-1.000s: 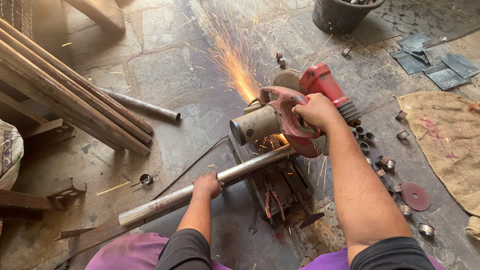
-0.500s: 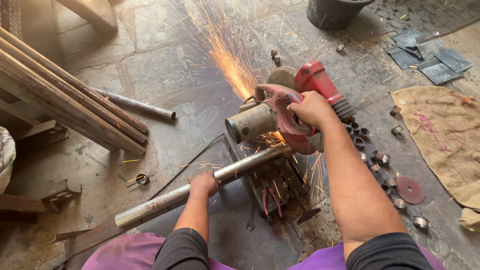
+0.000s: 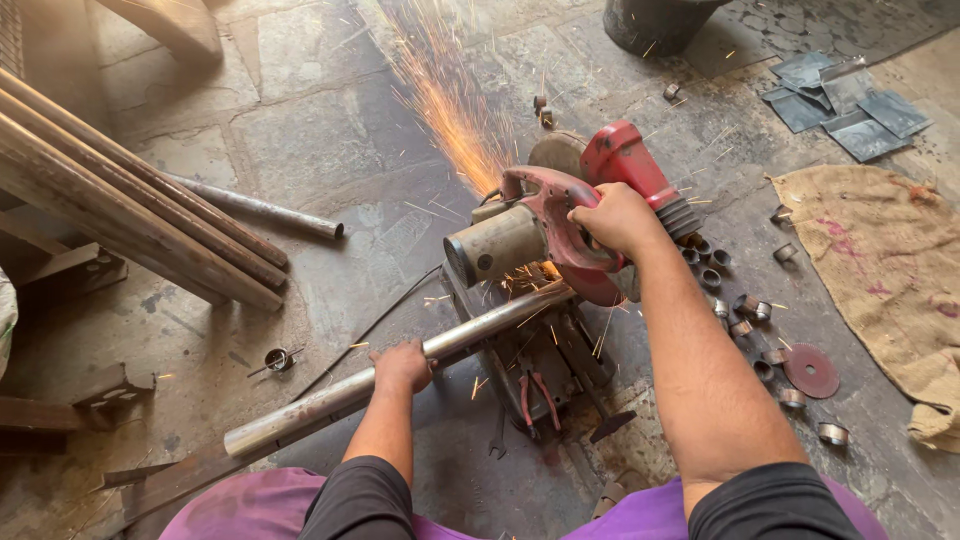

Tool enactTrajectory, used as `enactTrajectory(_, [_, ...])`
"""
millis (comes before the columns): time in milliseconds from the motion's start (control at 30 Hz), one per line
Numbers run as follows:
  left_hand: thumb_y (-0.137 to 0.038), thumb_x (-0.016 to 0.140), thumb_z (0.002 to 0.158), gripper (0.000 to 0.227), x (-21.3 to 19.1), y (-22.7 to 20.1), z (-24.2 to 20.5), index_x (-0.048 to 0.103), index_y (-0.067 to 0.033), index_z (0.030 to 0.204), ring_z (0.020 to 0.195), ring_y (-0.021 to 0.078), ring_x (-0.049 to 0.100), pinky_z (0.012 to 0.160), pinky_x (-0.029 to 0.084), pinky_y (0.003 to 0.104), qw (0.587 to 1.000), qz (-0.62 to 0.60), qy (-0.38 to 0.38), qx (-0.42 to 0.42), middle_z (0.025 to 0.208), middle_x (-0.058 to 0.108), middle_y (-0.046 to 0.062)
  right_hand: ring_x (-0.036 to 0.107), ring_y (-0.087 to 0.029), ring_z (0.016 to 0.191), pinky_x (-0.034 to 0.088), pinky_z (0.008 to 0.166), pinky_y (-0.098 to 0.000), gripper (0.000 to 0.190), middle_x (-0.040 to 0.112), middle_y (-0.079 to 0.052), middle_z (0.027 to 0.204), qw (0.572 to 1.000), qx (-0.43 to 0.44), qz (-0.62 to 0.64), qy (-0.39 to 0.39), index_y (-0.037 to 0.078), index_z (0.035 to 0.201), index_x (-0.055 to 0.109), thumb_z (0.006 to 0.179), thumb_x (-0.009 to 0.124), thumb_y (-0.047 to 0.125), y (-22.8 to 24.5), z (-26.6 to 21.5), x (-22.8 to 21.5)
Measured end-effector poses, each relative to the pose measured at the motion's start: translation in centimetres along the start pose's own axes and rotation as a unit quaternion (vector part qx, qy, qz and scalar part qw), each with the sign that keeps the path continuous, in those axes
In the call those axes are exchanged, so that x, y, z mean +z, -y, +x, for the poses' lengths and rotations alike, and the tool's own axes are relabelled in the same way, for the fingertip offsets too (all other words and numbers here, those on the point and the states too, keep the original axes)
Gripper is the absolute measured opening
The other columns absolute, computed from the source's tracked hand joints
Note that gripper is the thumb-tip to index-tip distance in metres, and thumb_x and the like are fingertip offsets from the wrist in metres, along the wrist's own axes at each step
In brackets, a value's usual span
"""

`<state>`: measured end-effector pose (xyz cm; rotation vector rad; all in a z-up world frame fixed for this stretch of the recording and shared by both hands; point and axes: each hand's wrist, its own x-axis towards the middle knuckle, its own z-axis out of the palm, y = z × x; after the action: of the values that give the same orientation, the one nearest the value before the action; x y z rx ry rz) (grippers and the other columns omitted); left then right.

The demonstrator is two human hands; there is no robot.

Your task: The person sits on the floor and uses a red chop saw to cut a long metal pipe into short cylindrical segments. The person positions the pipe, lowers the saw blade to cut, and repeats the process, producing a pile of cut pieces on the floor.

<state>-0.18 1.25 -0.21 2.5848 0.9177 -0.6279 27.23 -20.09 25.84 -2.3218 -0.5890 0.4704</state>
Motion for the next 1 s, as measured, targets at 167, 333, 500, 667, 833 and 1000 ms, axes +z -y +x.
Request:
enactTrajectory(167, [-0.044,0.065,0.097,0.051,-0.2,-0.1,0.0,0.055,-0.0149,0.138,0.131,0.0296,0.058,0.116,0.025,0.069,1.0,0.01,-0.004,-0.001,0.139,0.062,0.009,0.063,-0.016,0.056,0.05,0.053,-0.0356,0.022,0.068,-0.007,0.068,1.0,-0.02,0.022,-0.005,0.001,0.094,0.073,0.083,0.072,0.019,-0.3,-0.3,0.1])
enactTrajectory(333, [-0.043,0.065,0.095,0.057,-0.2,-0.1,0.1,0.05,-0.0172,0.144,0.132,0.0283,0.057,0.116,0.025,0.07,1.0,0.003,0.002,-0.002,0.141,0.061,0.007,0.063,-0.017,0.056,0.05,0.054,-0.0353,0.021,0.068,-0.007,0.068,1.0,-0.017,0.017,-0.009,0.0,0.093,0.072,0.082,0.072,0.019,-0.6,-0.4,0.3])
enactTrajectory(500, [-0.048,0.064,0.097,0.054,-0.2,-0.2,-0.1,0.055,-0.0171,0.14,0.132,0.029,0.058,0.116,0.027,0.067,1.0,0.008,-0.003,-0.004,0.14,0.063,0.009,0.063,-0.017,0.056,0.05,0.053,-0.0355,0.02,0.068,-0.007,0.067,1.0,-0.014,0.022,-0.012,0.001,0.092,0.071,0.082,0.073,0.019,-0.7,-0.8,0.3])
enactTrajectory(667, [-0.048,0.062,0.097,0.051,-0.2,-0.2,-0.1,0.057,-0.0171,0.137,0.131,0.0267,0.06,0.116,0.028,0.067,1.0,0.022,0.005,-0.003,0.14,0.063,0.007,0.063,-0.018,0.055,0.049,0.052,-0.0365,0.021,0.066,-0.009,0.066,1.0,-0.002,0.026,-0.012,0.0,0.091,0.07,0.082,0.073,0.019,-0.9,-1.3,0.4])
enactTrajectory(833, [-0.049,0.063,0.097,0.052,0.0,-0.1,0.2,0.056,-0.0162,0.137,0.132,0.0285,0.058,0.116,0.026,0.069,1.0,0.016,0.005,0.003,0.141,0.062,0.007,0.062,-0.018,0.056,0.049,0.053,-0.0365,0.023,0.067,-0.008,0.067,1.0,-0.011,0.017,-0.021,0.001,0.092,0.07,0.081,0.075,0.021,-1.3,-1.6,0.5])
enactTrajectory(1000, [-0.038,0.067,0.094,0.047,-0.1,0.1,0.6,0.059,-0.0158,0.135,0.129,0.0281,0.061,0.115,0.028,0.069,1.0,0.019,0.01,0.003,0.138,0.065,0.007,0.063,-0.017,0.057,0.049,0.054,-0.0359,0.025,0.067,-0.008,0.068,1.0,-0.01,0.012,-0.023,0.001,0.093,0.07,0.08,0.075,0.023,-1.7,-1.8,0.6])
